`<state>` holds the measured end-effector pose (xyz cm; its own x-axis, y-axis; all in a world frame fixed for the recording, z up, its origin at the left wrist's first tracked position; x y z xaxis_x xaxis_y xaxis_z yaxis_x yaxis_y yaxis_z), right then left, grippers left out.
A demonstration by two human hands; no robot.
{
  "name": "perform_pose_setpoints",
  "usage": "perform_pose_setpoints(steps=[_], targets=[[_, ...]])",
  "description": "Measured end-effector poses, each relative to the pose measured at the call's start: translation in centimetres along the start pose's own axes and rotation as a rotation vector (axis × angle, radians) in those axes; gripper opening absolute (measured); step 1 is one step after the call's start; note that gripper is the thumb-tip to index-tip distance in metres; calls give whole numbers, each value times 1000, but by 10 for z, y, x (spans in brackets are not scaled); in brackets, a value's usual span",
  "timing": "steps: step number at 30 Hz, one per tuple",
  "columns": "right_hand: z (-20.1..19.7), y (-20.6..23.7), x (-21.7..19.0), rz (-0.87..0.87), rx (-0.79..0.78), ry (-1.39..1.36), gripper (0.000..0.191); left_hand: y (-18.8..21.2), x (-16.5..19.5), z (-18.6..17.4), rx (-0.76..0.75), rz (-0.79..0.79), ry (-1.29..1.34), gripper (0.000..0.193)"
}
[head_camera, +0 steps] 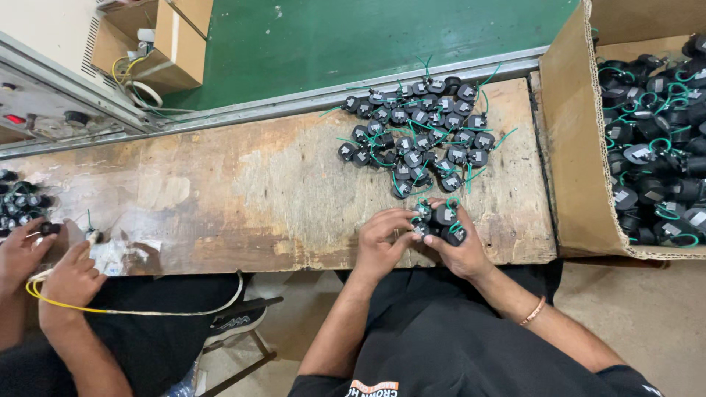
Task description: The person picks black plug components with green wires from a wooden workbench, manipulates each one in their hands, and places finished units into a large cardboard box beside the bench, repeating this cycle continuously. A coworker at the left of the bench performs similar handling of the same components.
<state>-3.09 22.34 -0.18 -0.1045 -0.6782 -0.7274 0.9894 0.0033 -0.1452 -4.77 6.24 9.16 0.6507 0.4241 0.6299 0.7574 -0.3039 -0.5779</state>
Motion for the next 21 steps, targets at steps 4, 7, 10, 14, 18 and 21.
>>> perform_pose_setpoints(steps=[4, 7, 10, 14, 18, 21], targets=[[21, 3, -14, -131, -159, 495, 57, 19, -42, 19, 44, -428, 412, 24], [15, 4, -8, -69, -104, 339, 58, 19, -36, 9, 91, -359, 216, 21], [7, 4, 9, 69, -24, -166, 60, 7, -44, -14, 166, -306, 84, 17], [3, 3, 19, 196, 18, -557, 61, -21, -69, -50, 297, -271, -234, 32], [11, 2, 18, 211, 1, -518, 64, -39, -72, -40, 171, -129, -569, 71], [15, 4, 18, 220, -4, -398, 67, -34, -85, -22, 34, -206, -637, 69]])
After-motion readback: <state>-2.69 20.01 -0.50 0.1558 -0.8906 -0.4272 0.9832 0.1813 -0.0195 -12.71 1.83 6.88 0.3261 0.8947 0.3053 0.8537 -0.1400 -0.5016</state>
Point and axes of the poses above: each hand's wrist, its own y-axis away from the middle knuckle, its own z-axis out of the palm, x = y × z, the point moved 10 cm from there along -y, towards the middle knuckle, and after that the axes turned 14 degrees about -y, right-handed, at the moved point
